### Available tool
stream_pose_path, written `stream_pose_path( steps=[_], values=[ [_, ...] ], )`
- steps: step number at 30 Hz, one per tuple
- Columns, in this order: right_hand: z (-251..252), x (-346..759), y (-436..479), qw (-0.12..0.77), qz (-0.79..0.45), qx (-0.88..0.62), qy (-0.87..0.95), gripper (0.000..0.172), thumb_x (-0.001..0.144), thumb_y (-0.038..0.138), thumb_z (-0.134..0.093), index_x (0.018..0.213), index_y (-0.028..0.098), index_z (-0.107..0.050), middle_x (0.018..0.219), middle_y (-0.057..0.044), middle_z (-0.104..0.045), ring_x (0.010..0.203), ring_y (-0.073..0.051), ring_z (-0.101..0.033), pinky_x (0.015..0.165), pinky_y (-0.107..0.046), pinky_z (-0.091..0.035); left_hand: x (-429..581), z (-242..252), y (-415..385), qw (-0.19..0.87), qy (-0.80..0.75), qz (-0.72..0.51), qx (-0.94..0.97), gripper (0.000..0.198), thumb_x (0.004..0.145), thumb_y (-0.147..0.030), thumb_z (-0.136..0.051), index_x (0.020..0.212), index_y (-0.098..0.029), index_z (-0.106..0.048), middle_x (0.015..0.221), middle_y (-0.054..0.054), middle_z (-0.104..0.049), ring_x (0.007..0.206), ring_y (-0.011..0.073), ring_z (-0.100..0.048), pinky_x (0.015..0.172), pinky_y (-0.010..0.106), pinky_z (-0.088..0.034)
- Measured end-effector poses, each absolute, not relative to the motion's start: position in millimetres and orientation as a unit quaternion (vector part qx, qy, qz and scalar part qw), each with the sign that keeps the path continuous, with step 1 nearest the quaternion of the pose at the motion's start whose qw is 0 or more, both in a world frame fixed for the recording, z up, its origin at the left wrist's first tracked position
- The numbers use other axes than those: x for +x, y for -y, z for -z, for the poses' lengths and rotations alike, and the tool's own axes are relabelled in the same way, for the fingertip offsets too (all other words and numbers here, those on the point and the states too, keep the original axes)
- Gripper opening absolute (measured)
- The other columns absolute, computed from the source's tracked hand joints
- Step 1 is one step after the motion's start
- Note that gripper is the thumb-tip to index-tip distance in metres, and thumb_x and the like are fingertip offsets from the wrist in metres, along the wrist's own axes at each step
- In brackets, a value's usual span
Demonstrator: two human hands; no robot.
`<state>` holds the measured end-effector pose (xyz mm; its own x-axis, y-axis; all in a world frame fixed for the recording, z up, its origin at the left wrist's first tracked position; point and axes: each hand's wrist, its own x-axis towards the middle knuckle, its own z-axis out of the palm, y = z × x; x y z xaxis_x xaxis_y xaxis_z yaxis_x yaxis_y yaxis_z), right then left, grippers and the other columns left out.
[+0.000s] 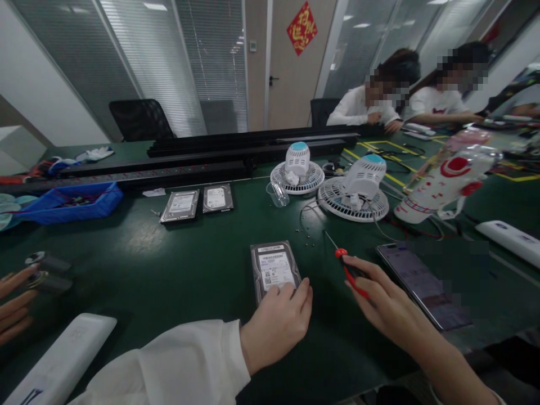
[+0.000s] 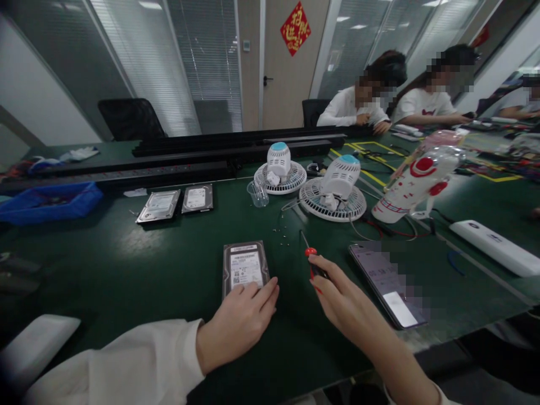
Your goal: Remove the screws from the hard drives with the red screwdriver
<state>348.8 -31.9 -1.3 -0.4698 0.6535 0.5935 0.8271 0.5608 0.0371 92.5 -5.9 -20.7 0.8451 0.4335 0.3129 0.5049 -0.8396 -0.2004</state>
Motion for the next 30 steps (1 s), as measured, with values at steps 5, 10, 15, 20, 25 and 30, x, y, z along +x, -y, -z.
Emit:
stream_pose_path(
  steps=[5,10,15,20,25,30],
  values=[
    [12,347,42,0.204,0.106,-0.455,0.86,0.007,0.096,0.019,-0.059,0.103,0.018,-0.056,0.13,-0.021,-0.064,0.122,-0.028,-0.069,0.094,-0.04,-0.065,89,19,7,0.123,0.218,0.149,-0.957,0.036,0.103,-0.015,-0.047,0.135,-0.008,-0.062,0.136,0.013,-0.065,0.097,0.0216,-0.06,0.071,0.034,-0.051],
    [4,343,41,0.186,0.077,-0.442,0.874,0.02,0.098,0.033,-0.057,0.11,0.017,-0.058,0.13,-0.019,-0.066,0.127,-0.028,-0.065,0.1,-0.044,-0.06,87,18,8,0.111,0.213,0.152,-0.959,0.033,0.102,-0.014,-0.047,0.131,-0.007,-0.062,0.125,0.011,-0.066,0.095,0.0223,-0.061,0.068,0.034,-0.05],
    [-24,308,16,0.089,0.073,-0.525,0.843,0.029,0.104,0.033,-0.042,0.089,0.018,-0.061,0.098,-0.013,-0.072,0.096,-0.026,-0.071,0.082,-0.042,-0.059,88,19,8,0.109,0.211,0.162,-0.958,0.027,0.103,-0.014,-0.047,0.122,-0.01,-0.065,0.115,0.009,-0.066,0.091,0.0219,-0.061,0.066,0.035,-0.048],
    [-38,262,-20,-0.031,0.042,-0.543,0.838,0.033,0.105,0.035,-0.041,0.093,0.015,-0.065,0.091,-0.012,-0.075,0.082,-0.03,-0.075,0.062,-0.038,-0.053,89,20,8,0.108,0.215,0.166,-0.956,0.022,0.103,-0.016,-0.049,0.117,-0.011,-0.066,0.109,0.008,-0.065,0.087,0.0212,-0.06,0.064,0.034,-0.047],
    [-36,249,-34,-0.12,0.016,-0.527,0.841,0.03,0.104,0.025,-0.04,0.101,0.014,-0.068,0.096,-0.014,-0.077,0.085,-0.031,-0.077,0.061,-0.037,-0.053,89,21,8,0.109,0.216,0.166,-0.956,0.023,0.103,-0.017,-0.05,0.118,-0.011,-0.066,0.114,0.009,-0.065,0.088,0.0217,-0.06,0.064,0.035,-0.047],
    [-35,250,-34,-0.151,0.011,-0.53,0.834,0.026,0.103,0.02,-0.042,0.109,0.011,-0.066,0.097,-0.016,-0.077,0.087,-0.029,-0.078,0.064,-0.035,-0.055,90,24,8,0.095,0.215,0.156,-0.959,0.021,0.103,-0.02,-0.051,0.116,-0.012,-0.066,0.112,0.01,-0.065,0.088,0.0217,-0.06,0.064,0.035,-0.047]
  ],
)
